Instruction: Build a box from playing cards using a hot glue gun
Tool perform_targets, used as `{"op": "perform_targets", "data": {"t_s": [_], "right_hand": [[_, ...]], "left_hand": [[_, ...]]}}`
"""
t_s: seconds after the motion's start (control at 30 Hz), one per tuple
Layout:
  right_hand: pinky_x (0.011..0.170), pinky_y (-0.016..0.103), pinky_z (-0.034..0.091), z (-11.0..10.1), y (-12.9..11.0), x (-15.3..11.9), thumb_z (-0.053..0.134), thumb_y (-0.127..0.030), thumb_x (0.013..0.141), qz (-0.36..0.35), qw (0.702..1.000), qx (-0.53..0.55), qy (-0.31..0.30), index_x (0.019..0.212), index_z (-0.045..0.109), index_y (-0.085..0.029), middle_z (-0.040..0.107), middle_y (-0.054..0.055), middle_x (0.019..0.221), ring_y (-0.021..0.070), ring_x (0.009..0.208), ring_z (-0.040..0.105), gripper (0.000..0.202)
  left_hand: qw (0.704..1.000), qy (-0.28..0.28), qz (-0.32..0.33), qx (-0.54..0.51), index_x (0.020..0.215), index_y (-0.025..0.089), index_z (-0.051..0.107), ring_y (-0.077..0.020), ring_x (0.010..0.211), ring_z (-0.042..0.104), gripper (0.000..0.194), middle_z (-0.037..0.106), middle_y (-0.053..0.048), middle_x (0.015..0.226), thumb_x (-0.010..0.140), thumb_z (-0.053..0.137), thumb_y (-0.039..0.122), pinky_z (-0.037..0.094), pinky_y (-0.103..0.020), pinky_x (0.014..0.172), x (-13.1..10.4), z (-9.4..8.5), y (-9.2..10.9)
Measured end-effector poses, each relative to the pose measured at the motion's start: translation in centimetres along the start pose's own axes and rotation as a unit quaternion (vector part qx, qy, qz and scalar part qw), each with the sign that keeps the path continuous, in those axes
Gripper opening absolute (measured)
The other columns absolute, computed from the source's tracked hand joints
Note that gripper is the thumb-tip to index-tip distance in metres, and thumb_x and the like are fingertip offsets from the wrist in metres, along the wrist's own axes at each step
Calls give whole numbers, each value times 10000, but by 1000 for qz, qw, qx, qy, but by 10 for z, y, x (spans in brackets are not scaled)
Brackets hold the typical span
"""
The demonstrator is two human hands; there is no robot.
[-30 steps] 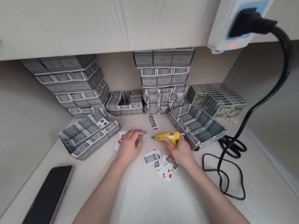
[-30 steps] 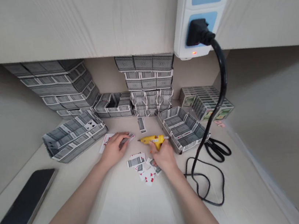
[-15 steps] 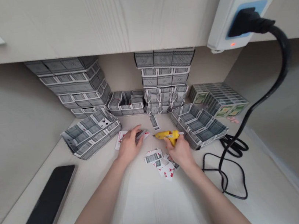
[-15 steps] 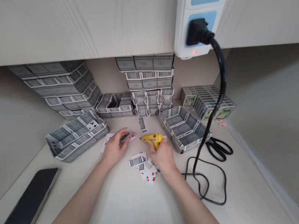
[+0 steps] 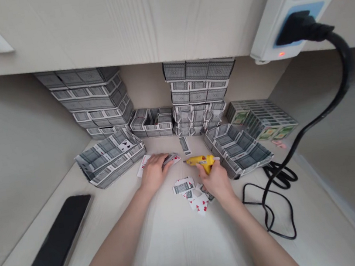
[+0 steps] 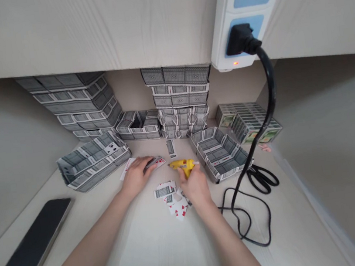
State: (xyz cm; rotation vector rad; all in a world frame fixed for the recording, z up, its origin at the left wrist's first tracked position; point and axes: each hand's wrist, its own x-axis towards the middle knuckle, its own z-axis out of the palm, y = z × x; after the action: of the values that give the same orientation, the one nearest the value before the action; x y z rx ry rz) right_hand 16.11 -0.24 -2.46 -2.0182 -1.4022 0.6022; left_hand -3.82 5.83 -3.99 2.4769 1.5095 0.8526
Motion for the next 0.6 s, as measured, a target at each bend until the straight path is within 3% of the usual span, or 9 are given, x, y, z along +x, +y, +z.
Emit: {"op": "perform_targets", "data": {"t_s": [0.37, 0.6], "right_hand": [[393, 254, 420, -1, 2, 0, 499, -464, 772, 21, 1000, 14, -16, 955, 448, -120, 630, 89, 628, 201, 465, 610, 393], [309, 251, 415, -6, 3, -2, 507, -486, 758, 85, 986, 132, -54, 927, 432, -156, 588, 8, 474, 180, 324, 549, 378]], "left_hand": [[1000, 11, 5, -6, 1019, 228, 598, -192, 970, 559, 315, 644, -39, 1015, 868, 376, 392, 431, -359, 877, 1, 0, -4], [1000, 12, -1, 12, 1025, 219, 594, -190, 951, 571, 313, 649, -43, 1008, 875, 364, 368, 443, -352, 864, 0, 4, -8]]}}
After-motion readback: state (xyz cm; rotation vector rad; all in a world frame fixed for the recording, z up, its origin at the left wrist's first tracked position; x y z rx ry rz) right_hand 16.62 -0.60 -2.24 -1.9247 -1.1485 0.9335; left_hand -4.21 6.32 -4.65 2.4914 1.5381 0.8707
